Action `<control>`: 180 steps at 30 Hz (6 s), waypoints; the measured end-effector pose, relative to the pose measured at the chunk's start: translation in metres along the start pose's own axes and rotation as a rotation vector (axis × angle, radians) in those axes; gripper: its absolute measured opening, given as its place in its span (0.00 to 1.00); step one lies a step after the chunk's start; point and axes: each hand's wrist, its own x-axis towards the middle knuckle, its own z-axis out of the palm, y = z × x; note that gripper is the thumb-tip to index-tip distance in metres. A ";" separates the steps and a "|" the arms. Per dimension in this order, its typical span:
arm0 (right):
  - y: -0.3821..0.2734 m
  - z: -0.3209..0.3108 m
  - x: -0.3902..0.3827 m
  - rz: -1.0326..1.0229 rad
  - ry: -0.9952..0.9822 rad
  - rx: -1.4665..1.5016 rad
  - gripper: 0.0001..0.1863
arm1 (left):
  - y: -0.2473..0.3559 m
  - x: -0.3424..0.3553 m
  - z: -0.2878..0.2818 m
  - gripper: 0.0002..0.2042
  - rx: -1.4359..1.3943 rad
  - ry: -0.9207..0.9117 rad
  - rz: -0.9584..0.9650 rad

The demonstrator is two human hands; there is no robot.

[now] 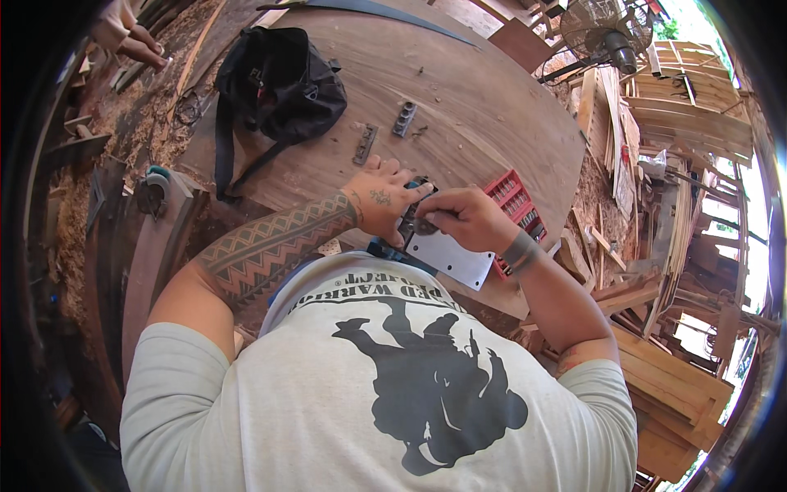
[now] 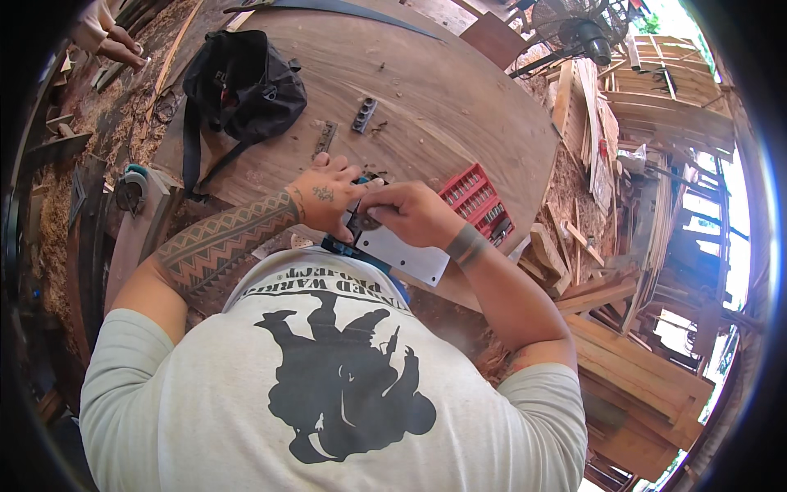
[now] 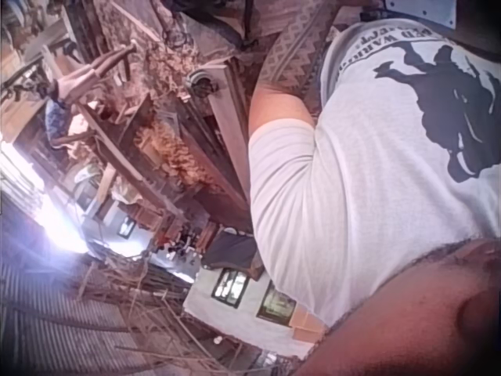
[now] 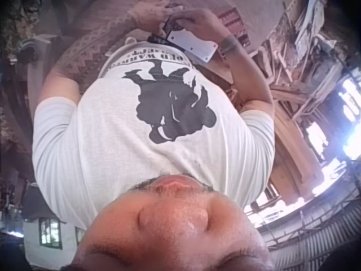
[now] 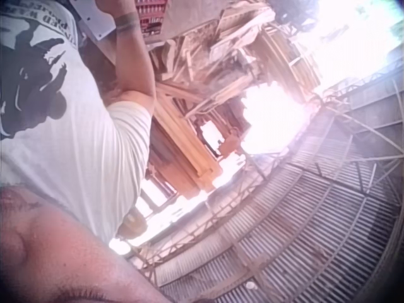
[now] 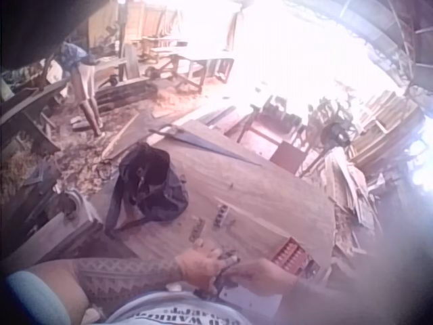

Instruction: The person disassembles the blade assembly of a power planer by loosening several bolts with a socket wrench and removing the metal components.

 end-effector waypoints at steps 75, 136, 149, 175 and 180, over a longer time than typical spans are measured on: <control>-0.021 -0.036 -0.001 -0.324 -0.082 -0.745 0.20 | 0.001 0.002 0.003 0.59 0.014 0.021 0.010; -0.003 0.025 0.000 0.281 0.082 0.230 0.18 | 0.008 0.004 -0.009 0.53 0.002 -0.113 -0.071; 0.003 -0.031 -0.007 0.157 -0.265 0.001 0.27 | 0.002 -0.008 0.019 0.58 0.093 0.078 -0.014; -0.029 0.001 0.000 -0.279 0.181 -0.546 0.24 | 0.008 0.000 -0.008 0.51 0.109 -0.049 -0.020; -0.018 -0.003 0.003 -0.255 0.169 -0.595 0.28 | 0.006 0.002 0.006 0.51 0.112 0.020 0.002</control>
